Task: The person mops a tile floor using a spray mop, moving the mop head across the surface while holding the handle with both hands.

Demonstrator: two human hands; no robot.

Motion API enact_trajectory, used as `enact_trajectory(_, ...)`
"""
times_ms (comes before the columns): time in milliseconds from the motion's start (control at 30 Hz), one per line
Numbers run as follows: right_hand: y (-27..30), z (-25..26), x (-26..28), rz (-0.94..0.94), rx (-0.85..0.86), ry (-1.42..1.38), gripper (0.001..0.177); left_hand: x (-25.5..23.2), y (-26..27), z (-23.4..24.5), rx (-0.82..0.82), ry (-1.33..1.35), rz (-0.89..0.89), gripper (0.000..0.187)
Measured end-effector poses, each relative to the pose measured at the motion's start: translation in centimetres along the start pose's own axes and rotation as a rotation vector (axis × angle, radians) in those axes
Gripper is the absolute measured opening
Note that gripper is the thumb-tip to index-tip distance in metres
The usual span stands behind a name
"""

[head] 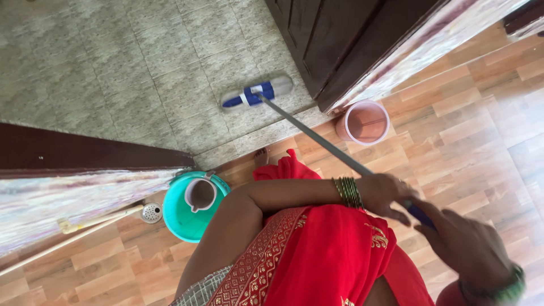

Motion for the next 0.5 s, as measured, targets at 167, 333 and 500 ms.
enact_trajectory(167, 3.2, -1.3, 1.3, 0.007, -0.058, 0.042, 0.055, -0.1, 0.2, -2.9, 0.101, 0.003, -0.063, 0.050)
enact_trajectory(333, 2.4, -1.7, 2.2, 0.052, -0.160, -0.031, 0.051, 0.6, 1.4, -1.8, 0.060, 0.029, -0.188, 0.037)
enact_trajectory(500, -2.3, -1.3, 3.4, 0.071, -0.255, -0.062, 0.043, 4.7, 2.2, 1.9, -0.056, -0.002, -0.229, 0.038)
Point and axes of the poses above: each hand's wrist, its own y-axis away from the middle knuckle, its own z-axis out of the back of the hand, x = y × z, the point moved 6 cm from there along -y, towards the middle knuckle, and after that the axes turned 7 degrees about x, right-handed, at the moved point
